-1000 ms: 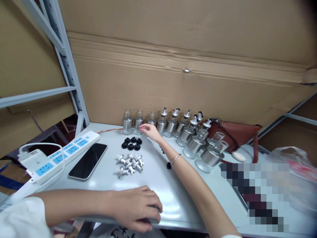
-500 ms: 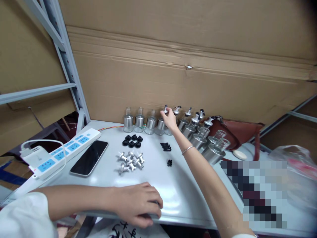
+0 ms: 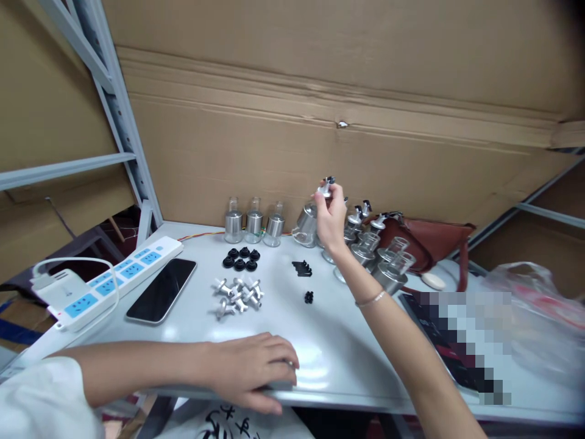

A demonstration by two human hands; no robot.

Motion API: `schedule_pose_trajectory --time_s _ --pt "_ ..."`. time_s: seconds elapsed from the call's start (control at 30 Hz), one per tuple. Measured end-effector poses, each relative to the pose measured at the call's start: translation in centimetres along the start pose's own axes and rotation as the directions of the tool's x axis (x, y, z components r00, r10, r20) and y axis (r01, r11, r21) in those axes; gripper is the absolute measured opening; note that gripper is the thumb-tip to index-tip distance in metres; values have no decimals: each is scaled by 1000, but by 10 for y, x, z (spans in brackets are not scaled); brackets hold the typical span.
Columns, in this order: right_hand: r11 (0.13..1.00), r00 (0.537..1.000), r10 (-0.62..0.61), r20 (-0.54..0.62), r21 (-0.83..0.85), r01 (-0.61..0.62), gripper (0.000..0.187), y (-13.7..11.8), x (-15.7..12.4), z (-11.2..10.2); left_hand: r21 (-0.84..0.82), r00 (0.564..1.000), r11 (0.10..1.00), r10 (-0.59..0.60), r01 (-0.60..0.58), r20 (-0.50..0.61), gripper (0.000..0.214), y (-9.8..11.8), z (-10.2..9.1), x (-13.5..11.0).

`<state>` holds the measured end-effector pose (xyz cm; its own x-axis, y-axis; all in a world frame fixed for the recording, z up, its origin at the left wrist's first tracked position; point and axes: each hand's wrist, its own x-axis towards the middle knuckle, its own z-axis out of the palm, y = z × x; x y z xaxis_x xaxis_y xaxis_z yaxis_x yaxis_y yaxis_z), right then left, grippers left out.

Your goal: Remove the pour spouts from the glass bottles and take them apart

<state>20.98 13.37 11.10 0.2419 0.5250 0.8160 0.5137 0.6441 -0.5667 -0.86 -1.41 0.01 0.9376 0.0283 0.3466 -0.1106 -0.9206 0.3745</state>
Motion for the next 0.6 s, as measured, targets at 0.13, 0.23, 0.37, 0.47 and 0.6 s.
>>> schedule_pose_trajectory --time_s 0.13,0.23,0.37,0.47,0.6 --pt "981 981 40 190 177 -75 23 -35 -31 -16 -63 986 994 -94 86 -139 43 -1 -2 -4" --pt "933 945 89 316 305 -190 21 -55 -64 -23 -83 938 990 -137 116 -318 43 -1 -1 -7" --pt "822 895 121 429 462 -332 19 -76 -103 -28 -122 762 982 -187 142 -621 53 -2 7 -8" --pt "773 865 77 495 519 -366 20 -89 -122 -33 -238 728 956 -287 173 -623 66 -3 11 -6" --pt "778 850 3 527 532 -333 24 -99 -139 -36 -462 817 854 -433 237 -381 94 -5 7 -1"
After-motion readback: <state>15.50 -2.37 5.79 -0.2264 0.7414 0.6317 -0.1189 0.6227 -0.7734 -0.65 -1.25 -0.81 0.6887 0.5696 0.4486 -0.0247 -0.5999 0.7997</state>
